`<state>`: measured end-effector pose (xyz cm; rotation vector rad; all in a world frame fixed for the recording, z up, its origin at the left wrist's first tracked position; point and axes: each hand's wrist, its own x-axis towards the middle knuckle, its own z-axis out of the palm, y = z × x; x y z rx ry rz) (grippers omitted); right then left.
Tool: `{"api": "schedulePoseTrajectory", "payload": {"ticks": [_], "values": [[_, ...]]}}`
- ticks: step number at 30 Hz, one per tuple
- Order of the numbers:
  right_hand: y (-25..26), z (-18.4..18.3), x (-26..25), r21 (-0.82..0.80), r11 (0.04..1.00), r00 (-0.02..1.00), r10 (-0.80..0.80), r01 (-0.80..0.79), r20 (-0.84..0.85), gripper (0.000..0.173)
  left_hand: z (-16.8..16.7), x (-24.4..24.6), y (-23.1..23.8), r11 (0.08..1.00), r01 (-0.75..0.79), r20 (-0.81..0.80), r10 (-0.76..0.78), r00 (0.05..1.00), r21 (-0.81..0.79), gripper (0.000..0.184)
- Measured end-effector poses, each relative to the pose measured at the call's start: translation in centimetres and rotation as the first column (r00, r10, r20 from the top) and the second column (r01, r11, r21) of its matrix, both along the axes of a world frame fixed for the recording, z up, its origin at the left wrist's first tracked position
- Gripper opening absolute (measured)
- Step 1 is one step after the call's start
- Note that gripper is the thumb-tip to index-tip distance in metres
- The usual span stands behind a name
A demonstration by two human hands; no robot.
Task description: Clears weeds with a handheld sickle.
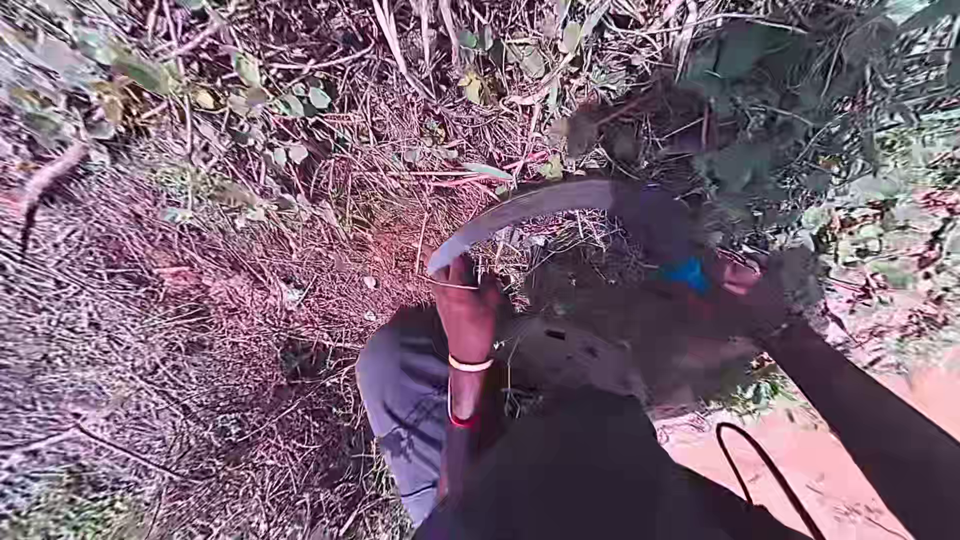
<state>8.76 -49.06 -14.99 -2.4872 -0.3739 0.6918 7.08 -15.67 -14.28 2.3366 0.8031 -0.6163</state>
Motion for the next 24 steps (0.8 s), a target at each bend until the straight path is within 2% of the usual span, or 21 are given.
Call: {"api": "schedulePoseTrajectory", "payload": {"ticks": [4,5,10,13,15,17,19,21,22,24], "values": [[0.0,-0.3,0.1,0.047,0.999,0.996,0.02,-0.024,0.085,0.037,-0.2,0.1,0.1,1.0,-0.005,-0.027,0.005,1.0,-0.001,0.054],[0.0,-0.1,0.2,0.034,0.999,0.997,0.033,-0.035,0.067,0.038,-0.1,0.2,0.0,1.0,0.001,-0.03,-0.001,1.0,-0.001,0.059],[0.4,0.9,0.5,-0.009,1.0,0.998,-0.012,0.011,-0.059,0.04,0.1,0.6,-0.3,1.0,0.012,-0.054,-0.011,0.998,0.009,0.055],[0.7,1.4,0.7,-0.019,1.0,0.996,-0.02,0.018,-0.091,0.038,0.6,1.1,-0.1,0.997,0.07,-0.112,-0.066,0.991,0.03,0.056],[0.6,1.6,0.7,-0.016,1.0,0.992,-0.014,0.012,-0.125,0.039,1.1,1.1,0.3,0.996,0.085,-0.114,-0.085,0.99,0.001,0.061],[0.5,1.4,0.8,0.002,1.0,0.995,-0.013,0.013,-0.102,0.039,2.6,0.7,0.4,0.999,0.009,0.016,-0.009,1.0,-0.03,0.057],[0.5,1.2,1.1,-0.001,1.0,0.995,-0.008,0.007,-0.102,0.04,4.5,-0.1,-0.8,0.999,-0.041,0.236,0.038,0.971,0.008,0.046],[0.5,1.1,0.9,-0.002,1.0,0.996,0.004,-0.004,-0.093,0.045,5.5,-1.1,-2.7,0.999,0.03,0.403,-0.043,0.914,0.039,0.048],[0.4,0.9,0.7,0.014,1.0,0.999,0.01,-0.01,-0.053,0.047,5.5,-1.3,-3.6,0.991,0.123,0.405,-0.131,0.905,0.046,0.055],[0.3,0.7,0.7,0.04,0.999,1.0,0.008,-0.008,-0.005,0.044,4.0,-1.3,-5.3,0.952,0.292,0.278,-0.305,0.911,0.089,0.082]]}}
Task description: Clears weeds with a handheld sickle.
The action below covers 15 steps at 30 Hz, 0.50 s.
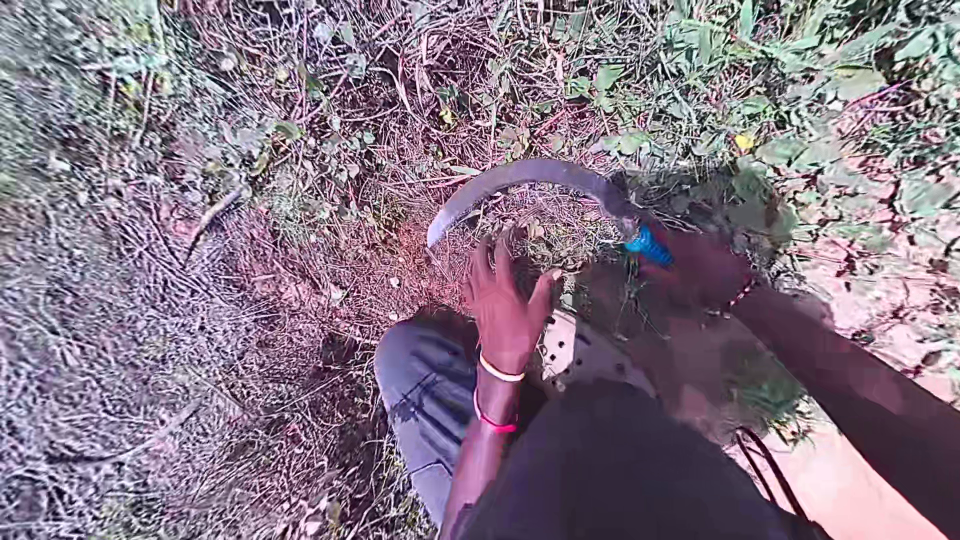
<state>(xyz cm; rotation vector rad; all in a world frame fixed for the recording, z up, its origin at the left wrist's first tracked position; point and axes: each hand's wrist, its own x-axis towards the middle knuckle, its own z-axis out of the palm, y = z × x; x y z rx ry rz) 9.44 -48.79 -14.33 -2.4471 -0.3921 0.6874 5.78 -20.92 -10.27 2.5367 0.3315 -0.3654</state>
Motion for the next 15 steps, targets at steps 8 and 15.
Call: {"api": "schedulePoseTrajectory", "payload": {"ticks": [8,15], "values": [[0.3,0.7,0.4,-0.056,0.998,0.996,-0.006,0.001,-0.085,0.042,-3.1,0.2,-1.4,0.991,0.055,-0.116,-0.041,0.992,0.12,0.113],[0.4,0.6,0.5,-0.07,0.998,0.994,-0.013,0.005,-0.109,0.045,-1.9,-0.3,-0.7,0.962,0.245,-0.239,-0.211,0.948,0.121,0.121]]}}
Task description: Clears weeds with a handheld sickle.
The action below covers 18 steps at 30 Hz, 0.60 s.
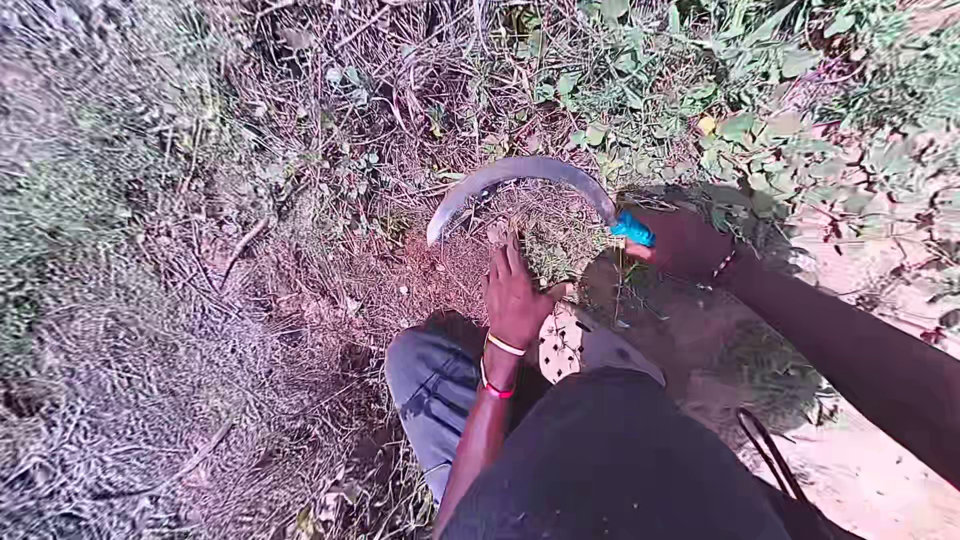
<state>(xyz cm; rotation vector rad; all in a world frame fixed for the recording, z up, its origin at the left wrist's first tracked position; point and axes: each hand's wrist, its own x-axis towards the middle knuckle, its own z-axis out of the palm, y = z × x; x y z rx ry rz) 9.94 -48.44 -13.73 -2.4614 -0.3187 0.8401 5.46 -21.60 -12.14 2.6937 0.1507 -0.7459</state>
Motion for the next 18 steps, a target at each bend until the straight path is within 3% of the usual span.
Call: {"api": "schedulePoseTrajectory", "payload": {"ticks": [4,7,14,18], "values": [[-0.3,-0.5,-0.1,0.069,0.997,0.998,0.014,-0.017,0.055,0.037,-0.3,-0.7,-1.0,0.998,0.014,-0.006,-0.014,1.0,0.066,0.123],[-0.1,-0.2,0.0,0.065,0.998,0.999,0.006,-0.009,0.05,0.032,-1.1,-1.0,-1.8,0.995,-0.049,0.102,0.041,0.994,0.081,0.112],[0.1,-0.1,-0.2,0.043,0.999,0.995,0.014,-0.018,0.094,0.034,-2.0,-0.6,-0.1,0.992,-0.116,0.15,0.123,0.981,-0.059,0.106],[-0.2,-1.5,-0.7,0.093,0.995,0.977,0.017,-0.037,0.211,0.035,-2.5,-1.3,0.1,0.991,-0.111,0.299,0.127,0.946,-0.071,0.098]]}}
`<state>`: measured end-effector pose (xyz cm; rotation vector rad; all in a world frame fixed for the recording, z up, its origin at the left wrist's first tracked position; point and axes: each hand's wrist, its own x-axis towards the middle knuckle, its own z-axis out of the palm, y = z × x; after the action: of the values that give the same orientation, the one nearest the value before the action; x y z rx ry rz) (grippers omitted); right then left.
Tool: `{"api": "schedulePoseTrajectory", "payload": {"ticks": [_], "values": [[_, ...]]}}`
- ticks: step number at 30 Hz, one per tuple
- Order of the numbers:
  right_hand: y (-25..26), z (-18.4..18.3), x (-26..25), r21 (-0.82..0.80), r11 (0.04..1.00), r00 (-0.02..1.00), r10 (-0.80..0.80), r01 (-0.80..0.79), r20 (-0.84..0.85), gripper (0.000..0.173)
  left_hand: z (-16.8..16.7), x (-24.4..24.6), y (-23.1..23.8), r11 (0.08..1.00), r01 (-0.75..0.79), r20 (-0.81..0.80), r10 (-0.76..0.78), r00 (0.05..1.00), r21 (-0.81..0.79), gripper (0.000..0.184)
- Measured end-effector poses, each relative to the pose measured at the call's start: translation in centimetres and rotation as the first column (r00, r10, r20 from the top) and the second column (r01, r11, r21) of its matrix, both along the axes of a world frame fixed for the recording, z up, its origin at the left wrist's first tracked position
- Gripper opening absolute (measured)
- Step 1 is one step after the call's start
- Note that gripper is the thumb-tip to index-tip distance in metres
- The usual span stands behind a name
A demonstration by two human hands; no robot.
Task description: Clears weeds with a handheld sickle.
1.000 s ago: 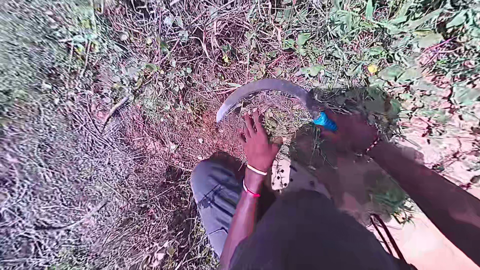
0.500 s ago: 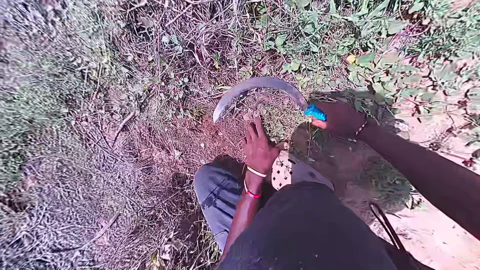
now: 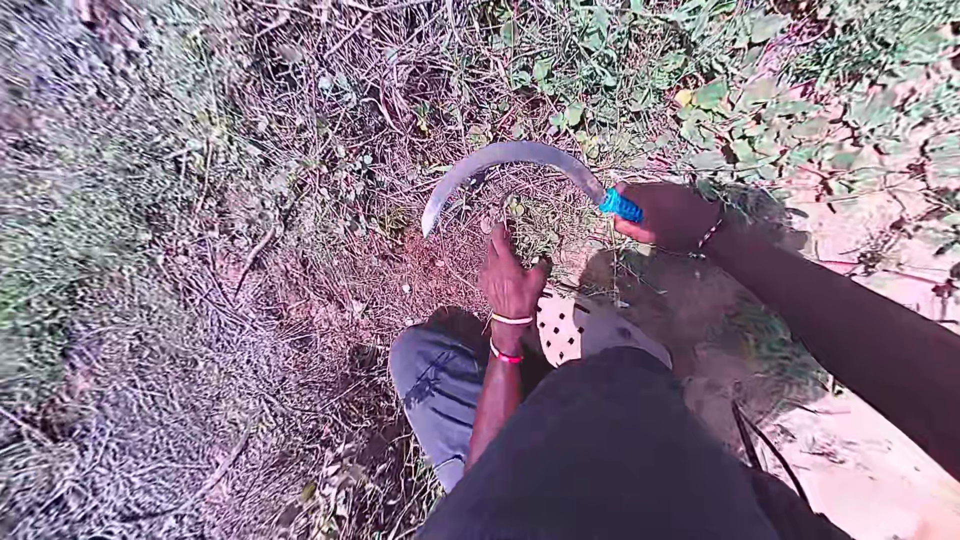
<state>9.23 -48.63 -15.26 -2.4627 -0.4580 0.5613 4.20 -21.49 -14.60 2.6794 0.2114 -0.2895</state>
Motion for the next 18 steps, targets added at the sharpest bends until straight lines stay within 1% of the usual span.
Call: {"api": "schedulePoseTrajectory", "payload": {"ticks": [2,4,5,7,9,11,13,15,18], "values": [[0.1,0.0,-0.1,-0.012,1.0,1.0,-0.005,0.005,-0.007,0.035,0.0,-0.2,0.1,1.0,-0.008,0.06,0.007,0.998,0.009,0.09],[0.5,1.3,0.0,-0.071,0.997,0.994,-0.034,0.027,-0.102,0.039,0.0,-0.1,0.7,1.0,0.02,0.083,-0.021,0.996,0.008,0.085],[0.7,1.7,0.2,-0.106,0.994,0.987,-0.052,0.036,-0.154,0.043,0.1,0.0,1.3,0.999,0.047,0.062,-0.046,0.997,-0.007,0.085],[0.9,2.2,0.5,-0.122,0.991,0.979,-0.072,0.049,-0.191,0.037,0.4,0.7,2.8,0.994,0.099,-0.031,-0.101,0.994,-0.053,0.085],[0.8,1.4,0.5,-0.087,0.995,0.984,-0.067,0.054,-0.162,0.034,0.6,1.1,3.8,0.991,0.106,-0.096,-0.113,0.989,-0.078,0.086],[0.6,0.3,0.6,-0.046,0.997,0.989,-0.063,0.058,-0.135,0.033,0.6,0.8,3.7,0.992,0.097,-0.102,-0.104,0.989,-0.08,0.086],[0.8,0.5,0.5,-0.037,0.995,0.983,-0.093,0.088,-0.16,0.034,0.7,0.5,3.7,0.991,0.085,-0.104,-0.096,0.99,-0.104,0.085],[0.6,0.3,0.6,-0.041,0.995,0.985,-0.094,0.089,-0.144,0.036,0.7,0.4,3.7,0.988,0.074,-0.111,-0.09,0.99,-0.138,0.084],[0.6,-0.1,0.6,-0.037,0.995,0.986,-0.093,0.089,-0.138,0.039,0.5,0.1,3.8,0.986,0.091,-0.089,-0.104,0.991,-0.141,0.083]]}}
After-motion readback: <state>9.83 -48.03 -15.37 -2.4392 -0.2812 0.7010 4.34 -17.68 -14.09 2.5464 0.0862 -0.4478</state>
